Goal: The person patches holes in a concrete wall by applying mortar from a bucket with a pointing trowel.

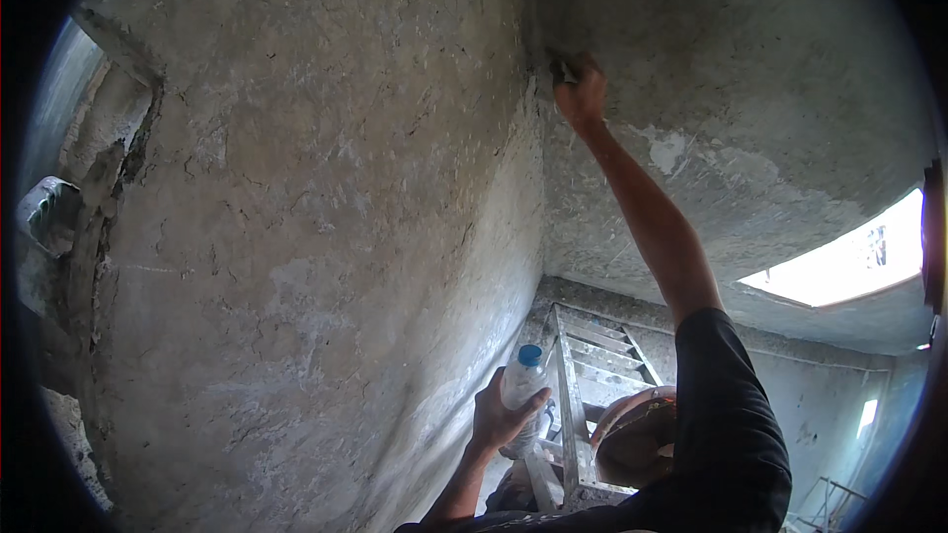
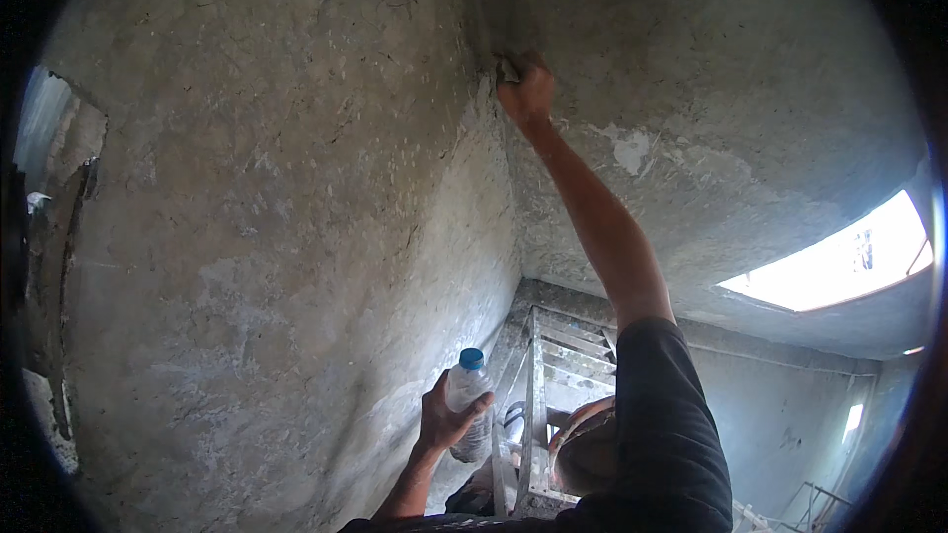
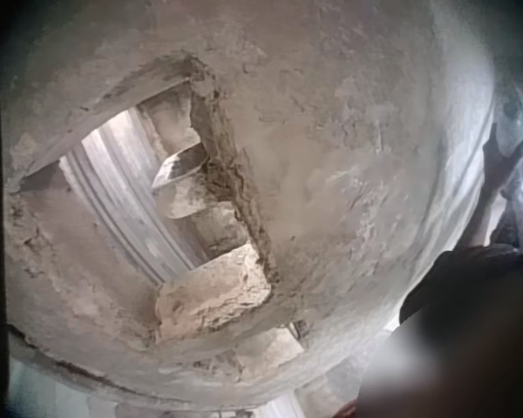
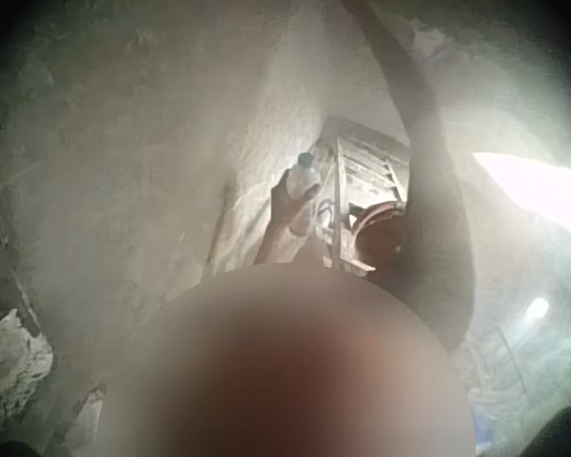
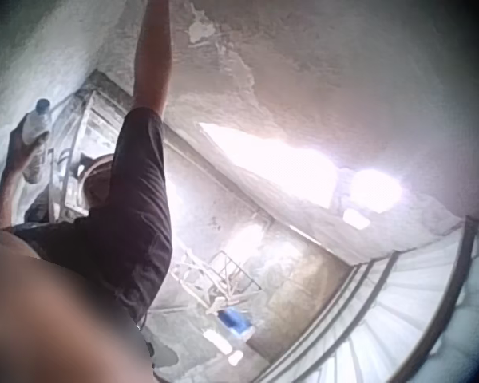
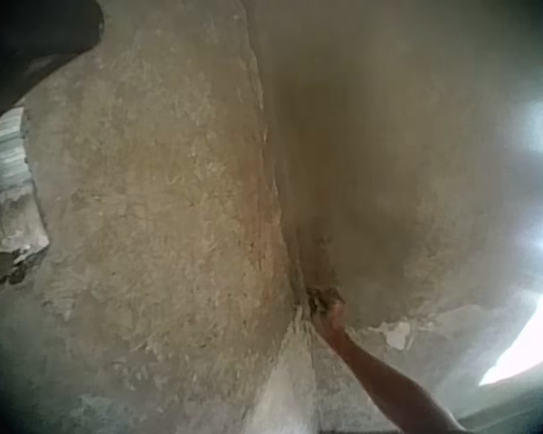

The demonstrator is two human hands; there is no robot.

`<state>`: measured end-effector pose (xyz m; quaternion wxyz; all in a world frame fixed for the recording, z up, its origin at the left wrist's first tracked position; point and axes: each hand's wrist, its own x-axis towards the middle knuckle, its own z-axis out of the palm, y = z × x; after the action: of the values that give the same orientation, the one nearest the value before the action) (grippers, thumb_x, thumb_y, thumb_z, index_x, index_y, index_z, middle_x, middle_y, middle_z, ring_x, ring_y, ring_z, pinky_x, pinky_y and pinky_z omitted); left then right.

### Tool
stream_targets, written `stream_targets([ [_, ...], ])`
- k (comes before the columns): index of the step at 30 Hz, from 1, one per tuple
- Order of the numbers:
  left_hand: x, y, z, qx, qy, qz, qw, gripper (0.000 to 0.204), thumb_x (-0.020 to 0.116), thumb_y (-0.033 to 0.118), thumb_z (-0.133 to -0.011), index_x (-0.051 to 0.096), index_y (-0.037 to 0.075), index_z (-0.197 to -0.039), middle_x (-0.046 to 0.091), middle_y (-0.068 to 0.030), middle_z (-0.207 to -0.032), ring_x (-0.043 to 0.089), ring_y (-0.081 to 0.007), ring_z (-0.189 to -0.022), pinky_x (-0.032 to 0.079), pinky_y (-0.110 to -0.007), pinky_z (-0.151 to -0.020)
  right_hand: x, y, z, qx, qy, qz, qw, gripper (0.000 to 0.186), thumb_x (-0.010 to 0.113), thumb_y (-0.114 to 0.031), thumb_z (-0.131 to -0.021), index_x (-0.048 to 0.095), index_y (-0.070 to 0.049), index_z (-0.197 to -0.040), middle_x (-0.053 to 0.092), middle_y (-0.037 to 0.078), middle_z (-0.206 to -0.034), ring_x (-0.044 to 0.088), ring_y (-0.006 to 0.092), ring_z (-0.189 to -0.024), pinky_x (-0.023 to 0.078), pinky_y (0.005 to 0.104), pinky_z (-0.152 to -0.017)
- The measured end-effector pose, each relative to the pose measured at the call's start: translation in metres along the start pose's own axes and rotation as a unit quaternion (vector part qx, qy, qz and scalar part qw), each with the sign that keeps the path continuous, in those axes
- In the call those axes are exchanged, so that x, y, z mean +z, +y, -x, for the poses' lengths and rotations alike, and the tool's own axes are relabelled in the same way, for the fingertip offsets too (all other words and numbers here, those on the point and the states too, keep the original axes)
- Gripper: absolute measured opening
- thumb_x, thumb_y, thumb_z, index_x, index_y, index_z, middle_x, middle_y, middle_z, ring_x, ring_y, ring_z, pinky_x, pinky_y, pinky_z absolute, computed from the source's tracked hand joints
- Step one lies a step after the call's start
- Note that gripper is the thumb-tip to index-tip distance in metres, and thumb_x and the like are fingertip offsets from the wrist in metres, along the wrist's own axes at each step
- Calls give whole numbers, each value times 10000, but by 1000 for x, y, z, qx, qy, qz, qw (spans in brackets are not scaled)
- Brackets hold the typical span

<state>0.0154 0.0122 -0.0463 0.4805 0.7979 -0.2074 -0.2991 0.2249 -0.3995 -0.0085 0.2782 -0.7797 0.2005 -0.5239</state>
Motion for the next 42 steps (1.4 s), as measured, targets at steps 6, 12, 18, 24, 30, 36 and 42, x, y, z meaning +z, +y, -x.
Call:
stream_targets([
  [6, -2, -1, 2, 0, -1, 5, 1000, 581, 764, 450, -725, 588, 7, -1057, 691, -143, -929, 685, -233, -855, 531, -346, -774, 15, -28, -7, 399, 2, -267, 877, 336, 567, -208, -813, 645, 4, -1061, 640, 156, -957, 629, 287, -847, 485, 371, -718],
  [12, 15, 6, -3, 22, -28, 28, 999, 571, 766, 437, -726, 589, 6, -1056, 690, -151, -930, 686, -239, -858, 531, -348, -773, 14, 71, -99, 407, 41, -134, 903, 293, 515, -158, -823, 604, 44, -1016, 636, 135, -917, 594, 256, -856, 487, 402, -729],
  [18, -8, -6, 10, 4, 25, 11, 1000, 550, 769, 417, -731, 592, 5, -1049, 690, -149, -928, 687, -234, -851, 531, -345, -769, 66, 0, -111, 145, -130, 67, 979, 259, 672, -132, -740, 662, -51, -986, 637, 202, -1094, 608, 343, -1049, 498, 370, -869],
  [24, -8, -4, 4, -8, 13, 13, 1000, 529, 770, 399, -737, 595, 8, -1046, 690, -140, -922, 684, -226, -852, 526, -342, -768, 18, 18, -157, 200, -54, -344, 916, 377, 627, -149, -772, 601, -1, -1118, 625, 179, -1118, 610, 306, -1022, 494, 368, -828],
  [30, -5, 2, 7, 11, 6, 12, 1000, 518, 768, 392, -744, 592, 12, -1048, 687, -128, -921, 680, -215, -840, 524, -339, -768, -3, -30, -85, 424, 55, -325, 843, 369, 520, -191, -821, 567, 26, -1115, 605, 153, -1017, 589, 238, -843, 478, 351, -699],
  [36, -9, 4, 9, 16, 14, 18, 1000, 537, 767, 398, -744, 584, 13, -1071, 684, -131, -940, 678, -208, -849, 524, -332, -769, 16, -29, -94, 336, -80, -107, 932, 460, 536, -220, -810, 544, 34, -1194, 597, 167, -1145, 577, 270, -1018, 454, 367, -841],
  [42, -4, 4, 3, 2, -14, 24, 1000, 540, 767, 406, -741, 587, 12, -1064, 686, -137, -933, 680, -221, -863, 524, -343, -776, -7, 12, -177, 293, -62, -432, 851, 310, 606, -183, -811, 623, -125, -1115, 655, 118, -1003, 622, 330, -873, 496, 383, -804],
])
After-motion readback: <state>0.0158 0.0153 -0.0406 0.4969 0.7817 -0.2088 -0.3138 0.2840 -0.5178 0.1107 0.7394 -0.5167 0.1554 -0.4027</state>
